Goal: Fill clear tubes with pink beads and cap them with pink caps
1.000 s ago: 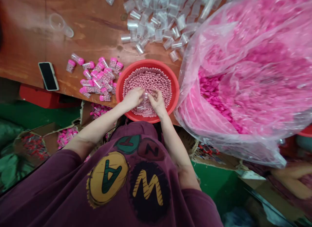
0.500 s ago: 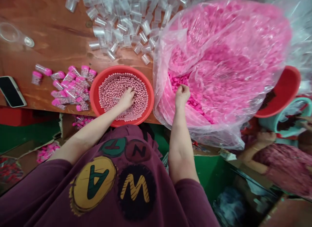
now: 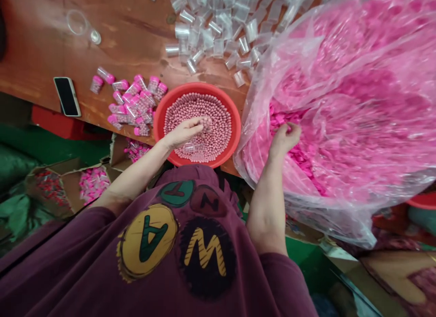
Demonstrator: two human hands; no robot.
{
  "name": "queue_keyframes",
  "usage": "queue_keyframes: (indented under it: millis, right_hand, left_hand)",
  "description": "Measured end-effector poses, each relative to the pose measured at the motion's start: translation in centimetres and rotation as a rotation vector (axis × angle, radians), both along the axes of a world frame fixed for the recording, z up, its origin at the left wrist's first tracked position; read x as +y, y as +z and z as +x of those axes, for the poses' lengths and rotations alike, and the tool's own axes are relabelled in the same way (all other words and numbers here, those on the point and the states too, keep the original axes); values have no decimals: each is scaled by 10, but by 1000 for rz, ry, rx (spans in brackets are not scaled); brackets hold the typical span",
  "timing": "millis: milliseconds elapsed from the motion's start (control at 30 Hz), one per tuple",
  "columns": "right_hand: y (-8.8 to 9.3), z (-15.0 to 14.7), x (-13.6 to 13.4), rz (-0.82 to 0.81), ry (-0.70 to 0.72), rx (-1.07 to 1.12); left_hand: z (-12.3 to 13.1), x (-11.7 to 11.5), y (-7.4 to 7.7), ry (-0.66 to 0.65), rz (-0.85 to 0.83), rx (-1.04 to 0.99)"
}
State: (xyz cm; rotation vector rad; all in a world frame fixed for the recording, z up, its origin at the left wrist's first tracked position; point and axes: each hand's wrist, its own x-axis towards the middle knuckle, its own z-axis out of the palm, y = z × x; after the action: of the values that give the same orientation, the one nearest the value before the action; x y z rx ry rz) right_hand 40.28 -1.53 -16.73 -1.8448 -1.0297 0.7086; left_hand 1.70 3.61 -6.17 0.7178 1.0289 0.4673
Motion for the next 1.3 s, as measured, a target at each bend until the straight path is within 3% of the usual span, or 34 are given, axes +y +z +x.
queue_keyframes:
  millis: [100, 133, 300, 433, 633, 833, 1000, 1133, 1300]
  right_hand:
    - [27, -31, -22, 50, -231, 42]
    - [36, -46, -28, 44, -233, 75]
    - [76, -125, -32, 28, -48, 307]
    - [93, -159, -20, 68, 113, 378]
    - [112, -183, -19, 35, 317, 180]
    - [137, -198, -23, 32, 546, -31]
    - [138, -194, -20, -18, 530, -82]
    - [133, -192, -21, -22, 458, 34]
    - [133, -194, -22, -72, 560, 149]
  left_hand:
    - [-3, -6, 13, 53, -85, -136]
    - [-4, -8, 17, 64, -100, -174]
    - [2, -14, 30, 60, -154, -255]
    - [6, -17, 35, 68, -216, -253]
    - [-9, -26, 39, 70, -229, -272]
    - [-21, -29, 42, 41, -46, -181]
    - [-26, -28, 43, 5, -17, -181]
    - [-31, -27, 39, -10, -65, -202]
    - [-34, -28, 35, -18, -116, -198]
